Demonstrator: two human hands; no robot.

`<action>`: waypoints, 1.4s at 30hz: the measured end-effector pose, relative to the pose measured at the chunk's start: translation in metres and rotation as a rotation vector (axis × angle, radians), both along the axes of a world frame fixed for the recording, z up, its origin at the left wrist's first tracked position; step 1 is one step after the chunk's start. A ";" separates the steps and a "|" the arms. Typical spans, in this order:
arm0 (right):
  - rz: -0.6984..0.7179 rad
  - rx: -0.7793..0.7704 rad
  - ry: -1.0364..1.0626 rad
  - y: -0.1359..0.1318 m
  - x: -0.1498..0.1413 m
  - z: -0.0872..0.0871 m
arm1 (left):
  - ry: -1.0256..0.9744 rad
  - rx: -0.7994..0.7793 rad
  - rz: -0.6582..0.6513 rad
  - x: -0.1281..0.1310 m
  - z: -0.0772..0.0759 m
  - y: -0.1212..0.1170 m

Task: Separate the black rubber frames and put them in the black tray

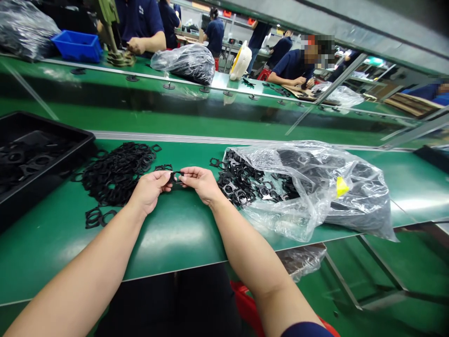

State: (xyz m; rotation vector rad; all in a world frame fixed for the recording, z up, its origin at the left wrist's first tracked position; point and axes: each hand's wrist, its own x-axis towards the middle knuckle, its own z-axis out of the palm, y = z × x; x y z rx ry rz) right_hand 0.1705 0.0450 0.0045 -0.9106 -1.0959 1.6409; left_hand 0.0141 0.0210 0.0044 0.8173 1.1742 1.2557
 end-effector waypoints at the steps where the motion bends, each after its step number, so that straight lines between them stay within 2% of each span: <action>1: 0.000 -0.003 0.001 0.000 0.000 0.000 | 0.009 0.011 0.011 0.000 0.000 0.000; 5: -0.002 -0.009 0.010 -0.001 -0.001 0.001 | 0.020 0.026 0.022 0.000 0.001 0.000; 10: 0.002 -0.012 0.014 -0.002 -0.001 0.002 | 0.013 0.026 -0.036 -0.001 0.004 -0.001; 19: 0.006 -0.005 0.024 -0.003 -0.005 0.001 | -0.049 0.011 0.097 0.002 0.001 0.000; 23: 0.000 -0.017 0.032 -0.002 -0.003 0.000 | -0.115 -0.012 0.018 0.003 0.004 -0.002; 26: 0.005 -0.021 0.033 -0.001 -0.002 0.000 | -0.094 -0.010 -0.012 0.002 0.007 -0.003; 33: -0.004 -0.012 0.019 -0.001 -0.004 -0.002 | 0.005 0.002 0.098 0.004 0.006 -0.002; 42: 0.031 -0.063 0.009 -0.001 -0.001 -0.001 | -0.195 -0.111 -0.073 -0.005 0.003 -0.001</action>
